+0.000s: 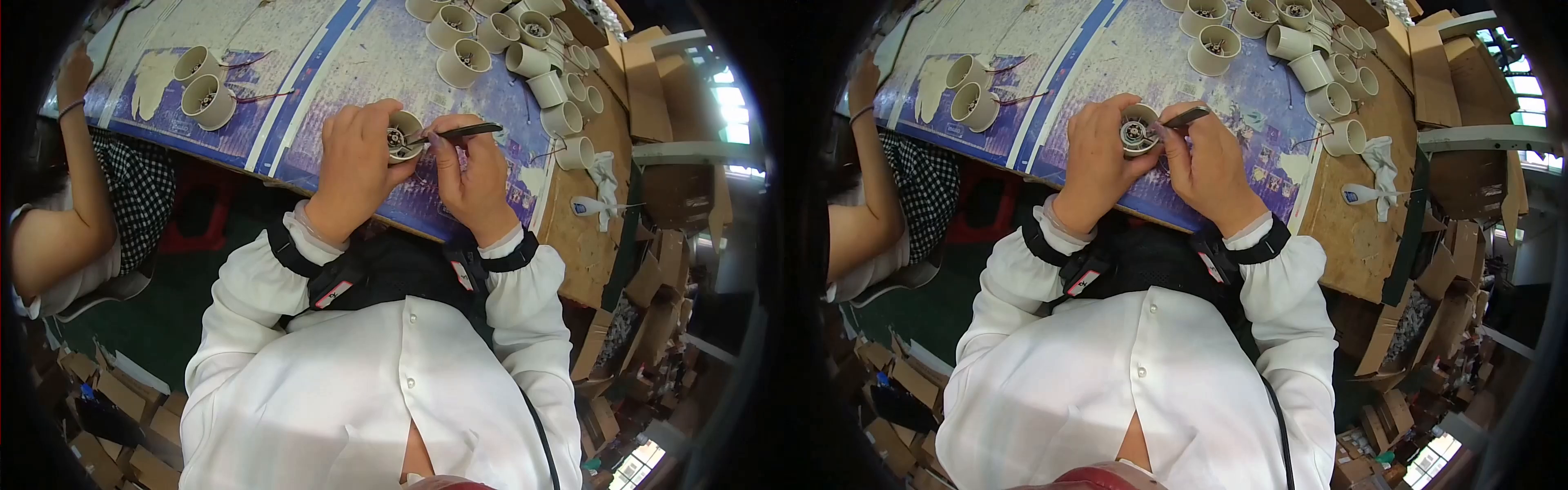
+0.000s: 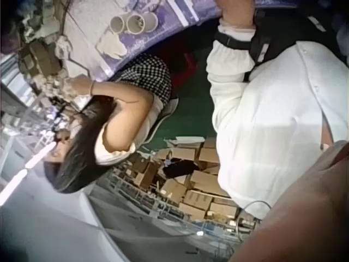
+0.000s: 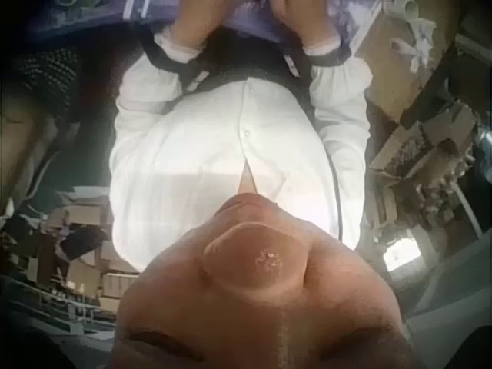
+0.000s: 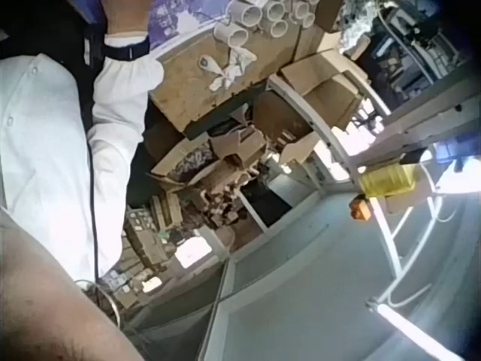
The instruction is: The person applies glue to a plastic housing, inserts a motor with wires, and uses tweezers to tuck the wires into internal slots before setting the assembly aside.
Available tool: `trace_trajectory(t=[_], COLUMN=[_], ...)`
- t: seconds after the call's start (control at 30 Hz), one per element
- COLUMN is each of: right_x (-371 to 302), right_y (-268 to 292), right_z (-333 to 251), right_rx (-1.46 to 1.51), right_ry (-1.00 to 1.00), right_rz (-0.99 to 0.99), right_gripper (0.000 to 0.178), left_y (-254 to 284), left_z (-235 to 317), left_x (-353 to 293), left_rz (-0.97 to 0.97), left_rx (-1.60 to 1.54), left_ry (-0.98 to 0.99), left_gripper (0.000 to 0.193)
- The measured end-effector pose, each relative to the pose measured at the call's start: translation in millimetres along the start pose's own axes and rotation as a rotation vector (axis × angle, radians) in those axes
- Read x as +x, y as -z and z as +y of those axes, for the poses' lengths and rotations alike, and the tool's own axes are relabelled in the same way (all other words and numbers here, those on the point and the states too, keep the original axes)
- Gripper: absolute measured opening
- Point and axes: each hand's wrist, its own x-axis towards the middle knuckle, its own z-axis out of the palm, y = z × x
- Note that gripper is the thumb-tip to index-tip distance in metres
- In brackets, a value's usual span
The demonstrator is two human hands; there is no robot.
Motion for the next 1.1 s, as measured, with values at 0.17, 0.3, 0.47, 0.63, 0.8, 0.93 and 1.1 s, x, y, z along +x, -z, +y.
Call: trace_trajectory(t=[0.17,0.3,0.47,0.63,0.8,0.93,1.1], right_x=[2,2,0,1,6,10,3], right_y=[1,2,0,1,-1,-2,23], right_z=[1,1,3,1,1,-4,-8], right_rx=[-0.049,-0.045,-0.032,-0.054,-0.026,-0.052,-0.096], right_ry=[0.048,0.048,0.07,0.093,0.165,0.189,0.127], right_rz=[-0.019,-0.024,-0.024,-0.043,0.024,-0.015,0.078], right_gripper=[0.01,0.01,0.011,0.012,0.015,0.014,0.015], left_y=[0,0,-1,-1,-1,6,-6], left_z=[0,0,1,2,0,-4,-2], left_x=[2,2,-1,-1,1,3,3], left_rz=[-0.005,-0.013,-0.006,0.0,-0.004,0.043,0.032], left_rx=[0.003,0.001,-0.001,0.01,0.011,0.065,0.002], left_ry=[0.003,0.008,0.003,-0.001,-0.006,-0.028,-0.039], left_gripper=[0.067,0.066,0.065,0.064,0.066,0.067,0.067])
